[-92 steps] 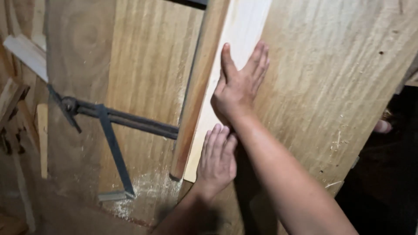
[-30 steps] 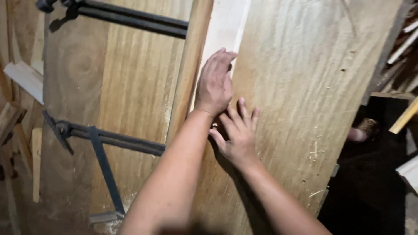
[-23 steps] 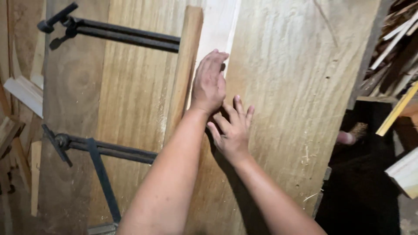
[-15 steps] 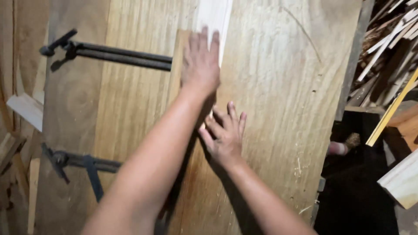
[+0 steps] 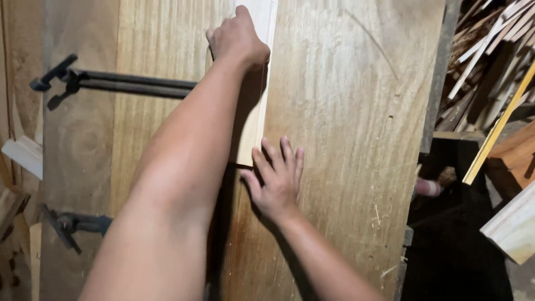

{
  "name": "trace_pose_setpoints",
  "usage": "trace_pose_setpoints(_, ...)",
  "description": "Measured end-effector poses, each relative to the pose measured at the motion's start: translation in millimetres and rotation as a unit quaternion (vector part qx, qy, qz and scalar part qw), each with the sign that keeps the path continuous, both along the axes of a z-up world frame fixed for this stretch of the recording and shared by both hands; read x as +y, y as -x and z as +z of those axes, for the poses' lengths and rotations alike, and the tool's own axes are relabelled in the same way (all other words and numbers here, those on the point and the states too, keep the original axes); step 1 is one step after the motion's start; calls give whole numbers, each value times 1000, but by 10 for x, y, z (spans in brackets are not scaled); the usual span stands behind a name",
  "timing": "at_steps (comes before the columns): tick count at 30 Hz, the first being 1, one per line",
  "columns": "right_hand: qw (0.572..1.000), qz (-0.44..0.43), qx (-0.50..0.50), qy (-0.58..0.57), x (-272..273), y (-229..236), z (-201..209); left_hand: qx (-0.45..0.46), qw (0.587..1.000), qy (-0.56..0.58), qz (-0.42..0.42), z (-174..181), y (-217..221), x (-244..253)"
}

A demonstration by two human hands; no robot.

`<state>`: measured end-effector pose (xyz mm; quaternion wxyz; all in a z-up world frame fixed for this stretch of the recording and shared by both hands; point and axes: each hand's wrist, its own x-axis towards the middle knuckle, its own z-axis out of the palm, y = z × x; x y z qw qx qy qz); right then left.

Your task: The person picks up a wooden board, places it on a workbench, and slides it along a guide before repeating the process with several other boards.

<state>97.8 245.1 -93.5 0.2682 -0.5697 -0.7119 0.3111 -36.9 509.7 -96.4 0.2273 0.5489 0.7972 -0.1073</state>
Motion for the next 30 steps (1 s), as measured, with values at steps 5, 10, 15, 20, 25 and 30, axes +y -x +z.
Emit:
trace_pose_setpoints(5, 996, -50, 71, -12, -43, -69, -2, -9, 999, 32, 17, 12, 13, 370)
trace_pose_setpoints(10, 945, -123, 288, 95, -87, -306, -60, -110, 991, 51, 60, 372, -153, 597)
trace_pose_setpoints(15, 795, -258, 479, 268, -494, -1004, -174, -325, 934, -124, 82, -65, -336, 504)
trace_pose_setpoints(20, 643, -310, 590, 378, -955, -1912, 468, -527, 827, -40, 192, 366, -917, -301)
trace_pose_setpoints(25, 662, -287, 540, 433, -1424, -2460, 1270, -770, 545, 28, 330, 713, -1570, -1604)
trace_pose_setpoints(30, 675, -237, 489, 498, -2427, -2751, 1390, -835, 362, 25, 413, 830, -1814, -2940)
